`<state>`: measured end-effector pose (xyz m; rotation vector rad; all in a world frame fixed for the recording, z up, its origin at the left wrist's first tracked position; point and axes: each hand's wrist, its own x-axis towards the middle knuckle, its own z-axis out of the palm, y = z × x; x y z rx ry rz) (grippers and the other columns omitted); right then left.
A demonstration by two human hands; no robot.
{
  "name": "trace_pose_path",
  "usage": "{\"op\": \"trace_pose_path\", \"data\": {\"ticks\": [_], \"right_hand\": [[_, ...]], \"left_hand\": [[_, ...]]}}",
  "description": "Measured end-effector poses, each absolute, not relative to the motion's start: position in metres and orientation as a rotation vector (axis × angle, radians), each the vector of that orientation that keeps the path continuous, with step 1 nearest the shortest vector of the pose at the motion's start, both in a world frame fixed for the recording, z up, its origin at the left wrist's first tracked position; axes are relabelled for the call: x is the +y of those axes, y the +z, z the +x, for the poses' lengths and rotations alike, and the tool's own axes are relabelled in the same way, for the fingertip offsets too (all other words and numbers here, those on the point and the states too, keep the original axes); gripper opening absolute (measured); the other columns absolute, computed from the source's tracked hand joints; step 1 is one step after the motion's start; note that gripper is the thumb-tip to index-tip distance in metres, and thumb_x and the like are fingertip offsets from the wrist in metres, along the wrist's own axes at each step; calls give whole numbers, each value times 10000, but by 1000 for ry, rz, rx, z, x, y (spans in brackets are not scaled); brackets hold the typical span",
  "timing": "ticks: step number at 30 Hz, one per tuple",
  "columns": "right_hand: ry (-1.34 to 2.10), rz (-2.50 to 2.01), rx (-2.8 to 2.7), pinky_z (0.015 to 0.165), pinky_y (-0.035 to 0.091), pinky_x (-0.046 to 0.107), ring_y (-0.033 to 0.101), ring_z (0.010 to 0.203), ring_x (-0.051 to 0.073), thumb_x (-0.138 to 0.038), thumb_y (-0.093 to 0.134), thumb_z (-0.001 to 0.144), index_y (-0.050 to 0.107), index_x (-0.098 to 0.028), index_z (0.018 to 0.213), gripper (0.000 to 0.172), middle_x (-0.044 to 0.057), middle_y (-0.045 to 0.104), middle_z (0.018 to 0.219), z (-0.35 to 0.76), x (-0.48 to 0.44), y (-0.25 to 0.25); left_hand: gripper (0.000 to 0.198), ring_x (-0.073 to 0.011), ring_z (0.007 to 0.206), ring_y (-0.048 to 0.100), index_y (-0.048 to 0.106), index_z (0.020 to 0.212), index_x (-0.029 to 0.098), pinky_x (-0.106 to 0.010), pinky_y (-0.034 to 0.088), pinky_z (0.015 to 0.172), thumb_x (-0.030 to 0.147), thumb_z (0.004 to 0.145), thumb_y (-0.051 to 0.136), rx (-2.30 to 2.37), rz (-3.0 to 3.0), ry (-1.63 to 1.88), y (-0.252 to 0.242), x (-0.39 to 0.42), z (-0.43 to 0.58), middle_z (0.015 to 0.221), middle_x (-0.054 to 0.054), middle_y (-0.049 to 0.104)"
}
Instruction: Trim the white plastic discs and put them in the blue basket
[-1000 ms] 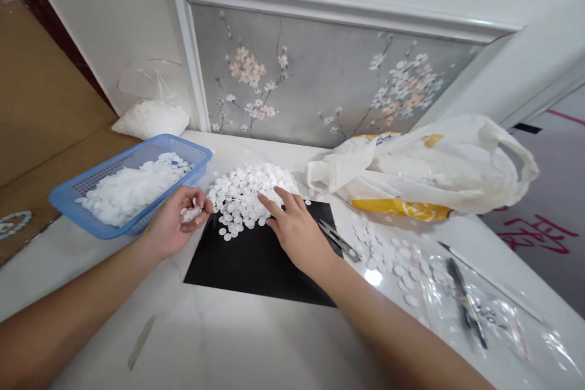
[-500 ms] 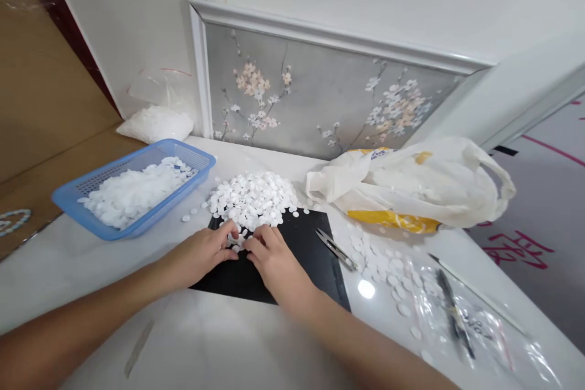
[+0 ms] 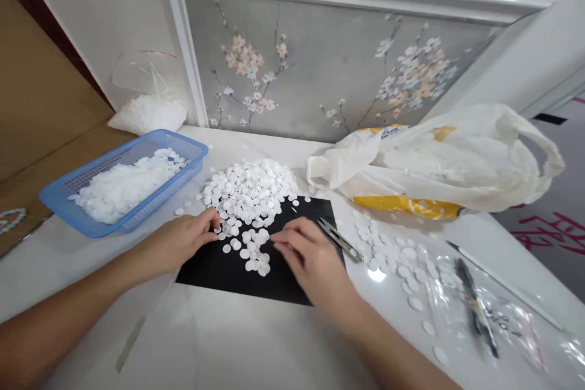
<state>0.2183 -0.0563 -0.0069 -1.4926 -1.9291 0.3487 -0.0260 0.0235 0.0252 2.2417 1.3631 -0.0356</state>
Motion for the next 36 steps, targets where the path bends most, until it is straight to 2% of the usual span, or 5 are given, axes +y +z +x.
{"op": "trace_pose_path", "data": {"ticks": [16,21,25,30,36], "right_hand": [[486,-2122,-1817,512,386,284,531,544,184,-275,520,759,521,-226,776,52,-5,567,605,299,-40,-13],[299,-1892,-1762,621,438,314,568,644,183,-182,370,814,527,-183,1089,317,65,602,842,285,-42,-5],[580,-1782,-1545,639,453,310,566,627,173,-285,458,860,458,-205,1252,400,-9,598,708,248,-51,9],[1189,-1461,-1520,589,431,244,555,647,137,-367,614,802,617,-186,850,188,-14,616,698,206,-72,20],[1329,-1363,-1268,470,331,202,442,507,72,-350,615,814,582,-167,725,206,-21,611,644,207,-78,25]], "left_hand": [[107,-178,611,497,510,924,254,-249,252,557,321,860,457,1396,2209,-102,24,27,-17,643,25,512],[83,-166,590,467,487,861,246,-248,246,552,311,867,435,1385,2196,-66,25,26,-18,622,32,496],[134,-128,539,387,489,838,237,-233,239,519,366,857,457,1233,2005,77,31,17,-14,613,53,475],[179,-90,513,309,488,859,219,-206,221,465,398,844,492,962,1680,95,43,-11,13,648,65,475],[226,-65,505,336,471,838,205,-187,227,453,412,834,561,833,1471,256,39,-18,37,647,58,509]]}}
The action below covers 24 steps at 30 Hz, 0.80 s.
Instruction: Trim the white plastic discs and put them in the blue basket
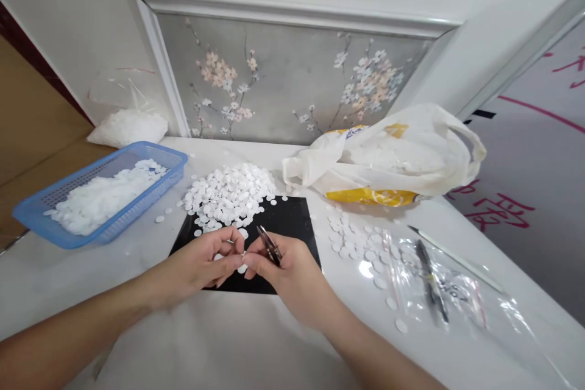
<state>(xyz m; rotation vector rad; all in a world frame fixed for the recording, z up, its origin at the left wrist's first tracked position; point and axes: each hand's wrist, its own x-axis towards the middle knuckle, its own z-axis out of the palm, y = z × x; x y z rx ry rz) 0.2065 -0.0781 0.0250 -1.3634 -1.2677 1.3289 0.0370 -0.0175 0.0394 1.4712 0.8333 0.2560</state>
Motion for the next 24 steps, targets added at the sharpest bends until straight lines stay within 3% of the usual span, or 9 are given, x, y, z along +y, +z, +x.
{"op": "trace_pose_path", "data": {"ticks": [2,4,9,14,17,20,24], "right_hand": [[1413,-1306,-1138,389,197,197,284,404,34,-405,618,809,557,-165,731,260,-33,588,613,209,-77,24],[1489,-1220,-1020,380,130,201,207,386,20,-445,624,802,523,-167,718,308,-42,563,596,207,-76,22],[1508,-1130,-900,386,153,192,215,404,28,-468,622,809,442,-188,712,347,-67,494,567,197,-78,16],[1309,-1330,-1180,403,243,196,299,443,57,-504,512,877,470,-184,735,352,-55,463,581,199,-80,11],[1098,-1449,-1349,464,337,207,416,530,92,-488,374,944,598,-185,996,380,-25,489,671,204,-81,11],[822,-1520,-1588,576,431,235,513,651,133,-414,312,976,520,-233,1305,429,2,517,739,209,-80,12],[315,-1621,-1833,548,444,234,525,570,132,-335,315,974,433,-246,1391,443,14,544,729,226,-75,15]], "left_hand": [[274,-47,460,314,509,912,195,-188,205,432,443,822,585,835,1352,354,35,-17,41,636,56,512],[341,-30,423,261,555,991,176,-197,168,415,456,805,613,843,1259,446,29,-18,43,633,46,535],[279,-23,451,309,673,845,126,-210,208,453,388,753,697,825,1150,600,18,-28,43,661,-1,600],[209,-7,432,322,615,719,140,-210,232,490,330,785,673,877,1022,631,22,-33,39,682,1,642],[204,0,413,324,552,741,157,-206,227,498,325,811,646,891,937,579,26,-32,38,734,-17,691],[171,-5,424,349,583,842,172,-199,255,516,318,802,660,910,878,551,26,-30,37,746,-29,707],[205,-13,439,367,653,936,167,-205,305,539,315,796,668,930,853,530,21,-28,34,765,-52,719]]}}
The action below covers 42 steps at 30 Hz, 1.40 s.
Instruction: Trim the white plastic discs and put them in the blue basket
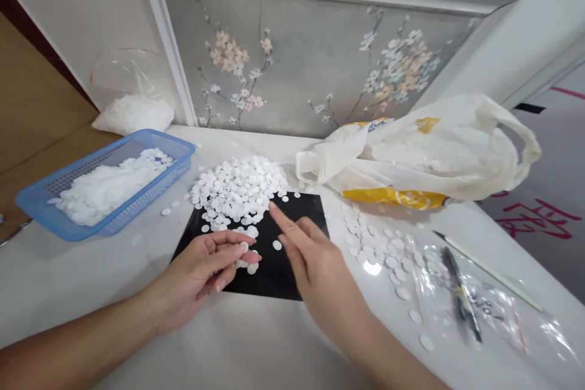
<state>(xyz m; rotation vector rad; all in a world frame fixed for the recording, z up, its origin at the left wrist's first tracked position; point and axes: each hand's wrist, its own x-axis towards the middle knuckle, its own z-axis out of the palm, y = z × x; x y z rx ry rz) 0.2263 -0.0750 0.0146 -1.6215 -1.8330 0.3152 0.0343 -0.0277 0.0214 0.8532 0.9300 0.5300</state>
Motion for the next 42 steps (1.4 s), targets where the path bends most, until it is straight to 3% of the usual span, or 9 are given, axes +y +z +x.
{"op": "trace_pose_path", "data": {"ticks": [4,6,8,12,15,19,21,27,42], "right_hand": [[-160,-1931,-1784,541,428,290,601,577,192,-457,314,948,652,-200,1154,472,71,677,740,264,-67,24],[-246,-2142,-1727,510,399,307,580,508,206,-518,327,924,717,-187,930,511,70,660,619,284,-65,29],[-174,-2246,-1705,497,390,301,561,465,193,-473,328,930,702,-186,949,472,46,630,543,300,-65,31],[35,-2154,-1844,559,438,285,612,563,174,-214,318,915,355,-223,1421,507,40,694,725,313,-66,24],[156,-2033,-1841,611,486,308,623,621,185,-239,357,913,70,-169,1499,656,73,688,842,298,-67,18],[438,-1846,-1852,651,530,303,632,708,181,-404,320,957,389,-184,1402,502,84,657,920,253,-74,19],[484,-1717,-1912,686,539,279,636,783,170,-373,286,976,381,-196,1415,483,80,635,943,232,-80,20],[360,-1629,-2024,543,522,217,573,603,123,-318,272,991,375,-172,1420,464,36,548,781,208,-90,13],[106,-1526,-2094,441,454,171,542,514,88,-235,343,975,535,-159,1313,397,34,587,745,207,-92,7]], "left_hand": [[207,-10,434,380,679,951,175,-210,336,547,321,806,659,913,864,517,18,-26,32,810,-62,726],[202,-12,440,395,682,943,175,-209,347,548,323,808,656,905,874,509,16,-26,31,808,-62,726],[186,-14,440,405,677,925,174,-204,340,529,318,809,654,902,878,509,15,-26,30,824,-67,729],[146,-8,418,402,652,894,170,-193,309,493,294,819,642,882,874,509,15,-25,30,840,-82,735],[137,-1,409,404,635,888,164,-192,315,500,286,828,630,872,869,507,15,-26,31,886,-104,737],[156,4,395,389,624,888,153,-190,279,479,294,822,636,883,858,510,15,-27,32,881,-114,735],[174,2,393,377,623,881,147,-190,249,464,305,812,647,895,862,512,16,-28,33,849,-108,733],[183,-2,409,357,624,874,144,-197,254,474,315,811,642,907,894,516,17,-27,34,803,-75,712],[243,-18,421,356,614,835,140,-204,239,452,381,820,630,811,990,525,17,-31,36,753,-44,675]]}}
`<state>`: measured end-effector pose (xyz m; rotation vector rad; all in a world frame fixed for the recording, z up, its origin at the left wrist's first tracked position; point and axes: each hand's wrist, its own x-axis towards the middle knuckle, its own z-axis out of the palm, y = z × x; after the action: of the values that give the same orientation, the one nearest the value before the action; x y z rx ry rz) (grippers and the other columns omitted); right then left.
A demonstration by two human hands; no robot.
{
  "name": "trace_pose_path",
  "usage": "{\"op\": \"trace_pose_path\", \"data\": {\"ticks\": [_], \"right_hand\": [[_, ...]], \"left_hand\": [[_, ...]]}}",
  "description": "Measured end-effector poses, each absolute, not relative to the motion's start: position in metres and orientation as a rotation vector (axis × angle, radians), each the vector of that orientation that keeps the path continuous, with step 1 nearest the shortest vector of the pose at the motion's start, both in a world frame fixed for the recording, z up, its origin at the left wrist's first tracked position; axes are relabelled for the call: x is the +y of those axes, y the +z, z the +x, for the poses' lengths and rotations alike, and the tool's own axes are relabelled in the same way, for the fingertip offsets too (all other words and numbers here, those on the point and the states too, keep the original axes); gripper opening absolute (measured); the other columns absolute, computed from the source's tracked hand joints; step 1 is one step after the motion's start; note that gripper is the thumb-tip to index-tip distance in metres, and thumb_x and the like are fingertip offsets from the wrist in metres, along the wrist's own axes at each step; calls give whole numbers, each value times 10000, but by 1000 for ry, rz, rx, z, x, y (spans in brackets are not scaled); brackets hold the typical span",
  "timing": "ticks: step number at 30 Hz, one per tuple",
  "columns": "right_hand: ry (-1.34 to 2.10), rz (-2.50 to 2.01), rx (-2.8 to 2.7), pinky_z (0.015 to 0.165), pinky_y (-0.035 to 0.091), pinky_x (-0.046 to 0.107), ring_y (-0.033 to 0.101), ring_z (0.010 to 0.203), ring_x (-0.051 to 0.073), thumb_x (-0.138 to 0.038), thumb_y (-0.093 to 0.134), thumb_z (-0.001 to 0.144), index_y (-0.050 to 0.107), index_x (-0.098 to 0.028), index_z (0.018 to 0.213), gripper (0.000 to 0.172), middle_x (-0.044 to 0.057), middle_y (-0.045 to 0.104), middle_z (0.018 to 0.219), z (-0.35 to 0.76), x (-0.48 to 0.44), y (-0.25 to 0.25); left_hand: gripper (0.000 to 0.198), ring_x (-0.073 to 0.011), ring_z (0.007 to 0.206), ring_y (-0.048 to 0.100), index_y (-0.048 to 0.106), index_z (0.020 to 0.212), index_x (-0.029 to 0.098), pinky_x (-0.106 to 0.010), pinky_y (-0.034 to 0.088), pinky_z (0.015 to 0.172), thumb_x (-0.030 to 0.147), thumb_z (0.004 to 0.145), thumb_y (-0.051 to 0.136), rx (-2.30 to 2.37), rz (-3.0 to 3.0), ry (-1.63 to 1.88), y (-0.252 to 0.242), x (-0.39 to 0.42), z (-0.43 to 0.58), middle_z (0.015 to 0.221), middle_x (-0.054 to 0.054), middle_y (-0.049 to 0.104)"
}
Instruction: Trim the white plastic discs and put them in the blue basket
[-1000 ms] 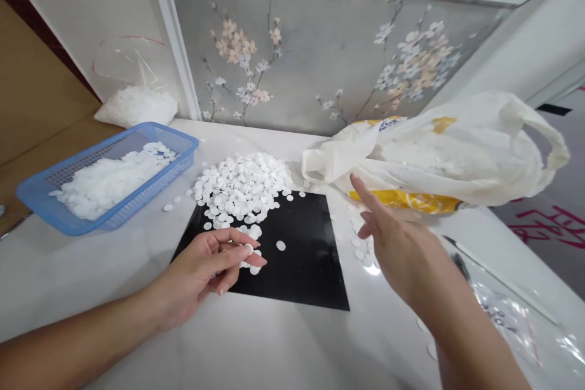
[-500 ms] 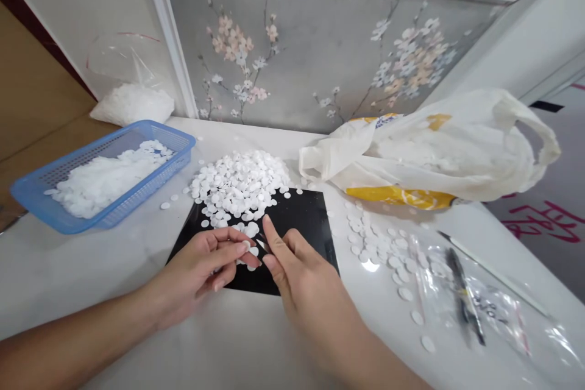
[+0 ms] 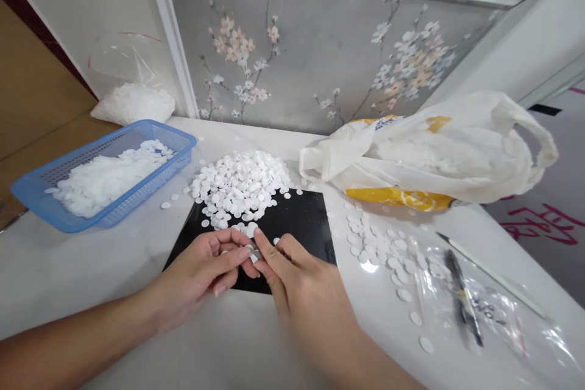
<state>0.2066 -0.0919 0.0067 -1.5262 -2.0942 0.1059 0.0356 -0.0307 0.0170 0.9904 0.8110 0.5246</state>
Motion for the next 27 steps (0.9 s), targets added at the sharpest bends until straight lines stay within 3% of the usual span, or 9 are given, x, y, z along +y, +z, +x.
{"op": "trace_pose_path", "data": {"ticks": [27], "right_hand": [[29,-1509,-2088,447,447,167,559,529,89,-250,352,977,586,-162,1266,382,37,593,719,203,-93,7]], "left_hand": [[243,-23,405,358,583,789,147,-215,198,453,374,784,669,797,909,495,20,-31,36,693,-41,684]]}}
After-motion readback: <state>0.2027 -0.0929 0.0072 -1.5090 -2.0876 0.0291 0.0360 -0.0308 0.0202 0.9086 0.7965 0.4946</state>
